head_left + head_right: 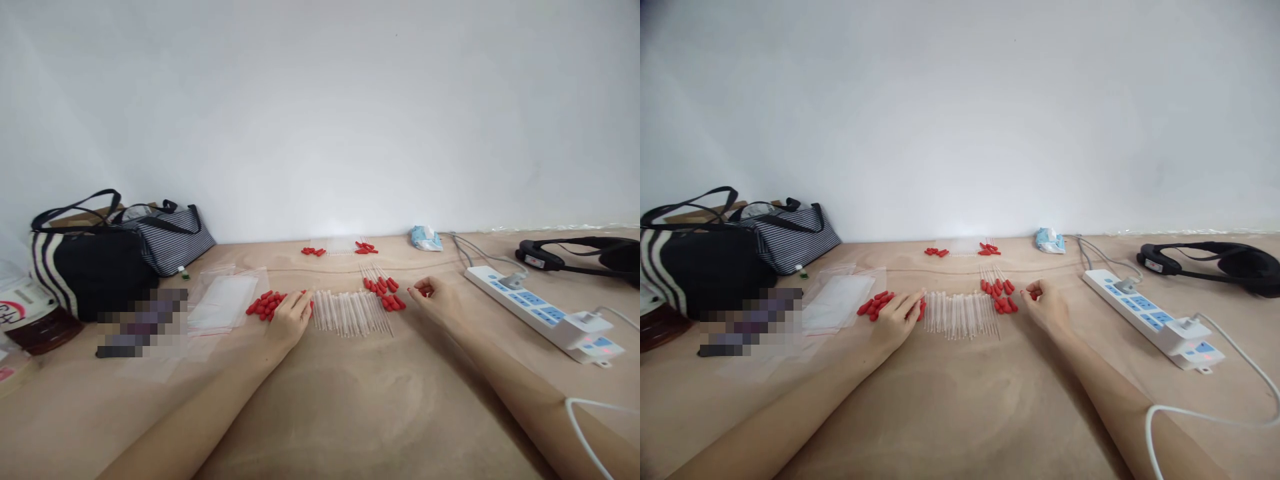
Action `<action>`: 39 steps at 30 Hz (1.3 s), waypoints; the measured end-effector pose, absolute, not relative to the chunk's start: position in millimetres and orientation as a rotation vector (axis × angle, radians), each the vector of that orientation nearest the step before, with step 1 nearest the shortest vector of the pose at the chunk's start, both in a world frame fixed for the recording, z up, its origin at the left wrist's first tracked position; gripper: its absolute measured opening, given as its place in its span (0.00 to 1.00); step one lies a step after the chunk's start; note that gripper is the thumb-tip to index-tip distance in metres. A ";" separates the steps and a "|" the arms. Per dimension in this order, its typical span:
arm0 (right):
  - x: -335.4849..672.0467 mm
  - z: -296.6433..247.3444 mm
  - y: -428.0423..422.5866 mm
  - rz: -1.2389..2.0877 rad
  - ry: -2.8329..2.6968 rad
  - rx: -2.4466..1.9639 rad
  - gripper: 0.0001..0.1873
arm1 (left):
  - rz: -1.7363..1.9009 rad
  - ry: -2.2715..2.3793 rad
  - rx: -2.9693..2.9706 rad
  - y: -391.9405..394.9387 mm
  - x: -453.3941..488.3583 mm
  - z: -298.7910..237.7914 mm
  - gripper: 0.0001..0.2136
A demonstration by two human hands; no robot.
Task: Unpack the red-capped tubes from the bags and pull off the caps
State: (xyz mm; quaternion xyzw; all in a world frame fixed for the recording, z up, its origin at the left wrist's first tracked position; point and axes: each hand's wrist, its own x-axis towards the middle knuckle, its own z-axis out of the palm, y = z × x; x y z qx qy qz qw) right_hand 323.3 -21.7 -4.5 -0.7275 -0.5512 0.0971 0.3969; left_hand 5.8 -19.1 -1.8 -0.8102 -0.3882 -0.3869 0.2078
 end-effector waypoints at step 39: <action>308.1 -3.9 48.6 0.545 -1.420 -2.091 0.12 | -0.707 -1.128 -2.477 -24.1 -21.9 13.4 0.28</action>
